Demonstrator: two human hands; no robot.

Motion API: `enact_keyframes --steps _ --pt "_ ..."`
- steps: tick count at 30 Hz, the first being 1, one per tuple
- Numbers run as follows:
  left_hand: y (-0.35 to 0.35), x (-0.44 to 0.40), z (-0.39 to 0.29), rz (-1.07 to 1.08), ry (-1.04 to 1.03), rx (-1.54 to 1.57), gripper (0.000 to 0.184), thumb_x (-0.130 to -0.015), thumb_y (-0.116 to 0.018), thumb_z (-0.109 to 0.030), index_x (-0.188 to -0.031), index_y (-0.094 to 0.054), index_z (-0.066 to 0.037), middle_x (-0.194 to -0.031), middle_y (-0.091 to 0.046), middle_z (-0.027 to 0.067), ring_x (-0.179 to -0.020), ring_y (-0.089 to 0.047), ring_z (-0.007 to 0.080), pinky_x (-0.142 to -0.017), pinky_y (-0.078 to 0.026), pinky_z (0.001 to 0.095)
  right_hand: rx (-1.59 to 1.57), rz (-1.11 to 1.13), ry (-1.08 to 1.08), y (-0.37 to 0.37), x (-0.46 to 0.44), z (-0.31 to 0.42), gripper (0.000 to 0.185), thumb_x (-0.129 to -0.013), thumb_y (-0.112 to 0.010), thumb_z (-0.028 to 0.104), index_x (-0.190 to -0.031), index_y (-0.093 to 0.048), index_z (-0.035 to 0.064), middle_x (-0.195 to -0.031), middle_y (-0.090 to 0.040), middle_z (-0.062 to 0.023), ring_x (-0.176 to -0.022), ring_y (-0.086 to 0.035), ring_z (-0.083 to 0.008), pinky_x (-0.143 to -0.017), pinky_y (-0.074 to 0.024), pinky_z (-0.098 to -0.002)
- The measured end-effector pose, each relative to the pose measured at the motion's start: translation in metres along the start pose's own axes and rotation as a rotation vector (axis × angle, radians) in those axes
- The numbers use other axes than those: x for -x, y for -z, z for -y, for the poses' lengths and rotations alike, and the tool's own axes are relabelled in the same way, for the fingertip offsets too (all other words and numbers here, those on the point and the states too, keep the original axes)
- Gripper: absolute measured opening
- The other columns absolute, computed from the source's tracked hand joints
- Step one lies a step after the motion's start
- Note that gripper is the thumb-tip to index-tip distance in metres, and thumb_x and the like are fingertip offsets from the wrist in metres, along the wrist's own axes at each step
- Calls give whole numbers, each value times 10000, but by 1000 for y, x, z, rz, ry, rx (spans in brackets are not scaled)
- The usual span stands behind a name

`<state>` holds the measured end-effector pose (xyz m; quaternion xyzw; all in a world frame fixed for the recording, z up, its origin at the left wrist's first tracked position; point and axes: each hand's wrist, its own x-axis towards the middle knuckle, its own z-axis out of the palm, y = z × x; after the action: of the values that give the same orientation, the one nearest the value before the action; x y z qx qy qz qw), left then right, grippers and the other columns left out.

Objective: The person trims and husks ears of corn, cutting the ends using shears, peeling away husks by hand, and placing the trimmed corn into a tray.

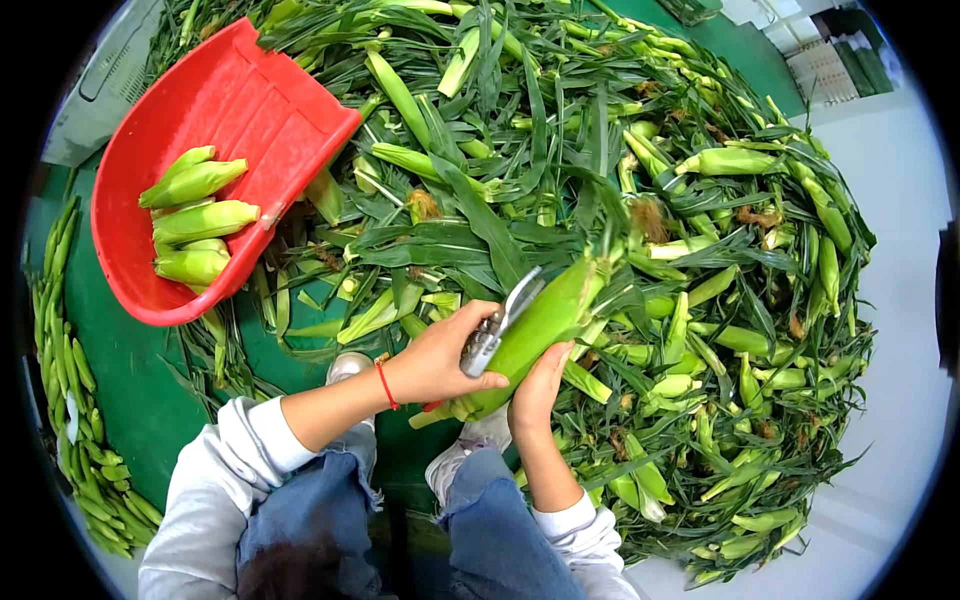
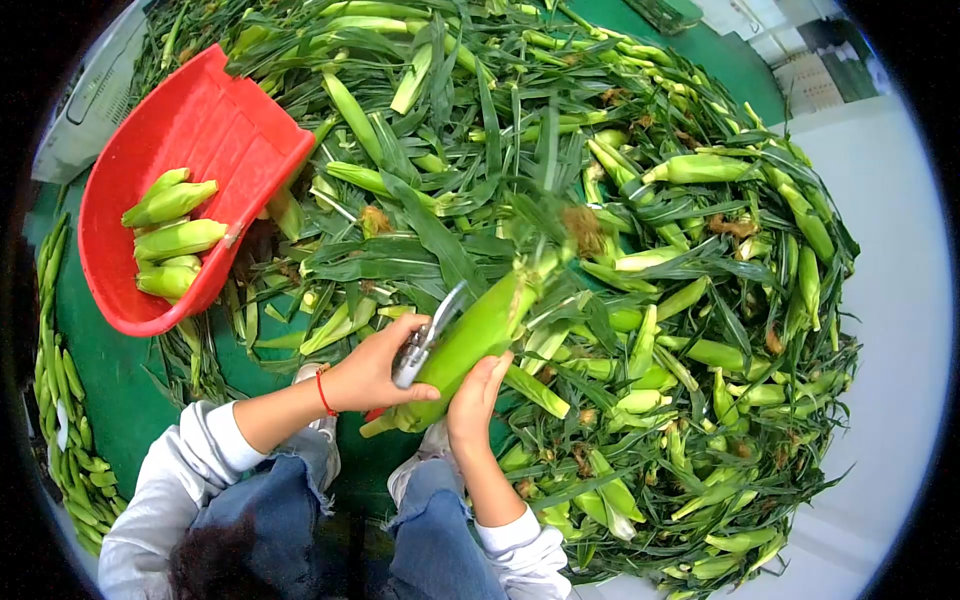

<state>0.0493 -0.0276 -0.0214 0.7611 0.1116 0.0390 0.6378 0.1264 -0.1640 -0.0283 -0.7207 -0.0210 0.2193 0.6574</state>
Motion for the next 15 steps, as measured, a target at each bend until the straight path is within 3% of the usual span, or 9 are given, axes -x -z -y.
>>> enact_keyframes --steps 2,3,6,7,10,11,15 --pt "-5 7 18 27 124 234 768 -711 -792 -309 -1274 -341 -49 -1118 -509 139 -1000 -537 248 -881 -433 337 62 57 -5 1 4 -2 441 -1006 -279 374 -1267 -318 21 -1182 -470 -146 -1064 -469 -222 -939 -361 -339" --pt "-7 8 21 15 100 314 766 -723 -792 -293 -1280 -333 -37 -1128 -493 104 -1025 -493 185 -906 -403 306 91 92 1 0 3 -3 421 -1006 -275 374 -1236 -336 26 -1150 -483 -140 -1032 -481 -215 -921 -373 -336" --pt "-5 12 24 38 111 416 769 -724 -794 -280 -1282 -331 -25 -1134 -477 82 -1053 -462 161 -935 -375 291 204 139 7 0 3 -11 383 -1005 -267 383 -1144 -353 36 -1072 -492 -128 -980 -484 -206 -886 -387 -338" --pt "-1 12 21 53 180 459 767 -722 -798 -253 -1283 -329 -23 -1149 -461 63 -1078 -439 146 -960 -354 284 105 58 -47 -5 6 -4 433 -1006 -272 392 -1217 -368 27 -1137 -504 -127 -1032 -490 -205 -915 -386 -336" --pt "-8 12 21 -68 221 594 727 -738 -787 -215 -1284 -341 -34 -1155 -456 49 -1079 -444 138 -962 -356 283 -350 118 -332 -3 -6 2 482 -1003 -290 404 -1289 -376 26 -1218 -505 -117 -1089 -501 -212 -944 -397 -348" --pt "-4 13 21 -34 295 782 684 -763 -762 -160 -1297 -350 -49 -1177 -466 34 -1098 -446 123 -970 -358 279 -440 184 -442 3 -10 10 521 -997 -297 420 -1339 -362 31 -1279 -487 -108 -1127 -504 -223 -963 -410 -359" --pt "13 9 23 -66 341 965 634 -806 -690 -78 -1337 -343 -71 -1192 -523 35 -1100 -499 142 -962 -403 308 -278 -24 -340 24 -32 12 563 -987 -308 452 -1352 -336 24 -1276 -481 -118 -1105 -511 -250 -963 -407 -371"
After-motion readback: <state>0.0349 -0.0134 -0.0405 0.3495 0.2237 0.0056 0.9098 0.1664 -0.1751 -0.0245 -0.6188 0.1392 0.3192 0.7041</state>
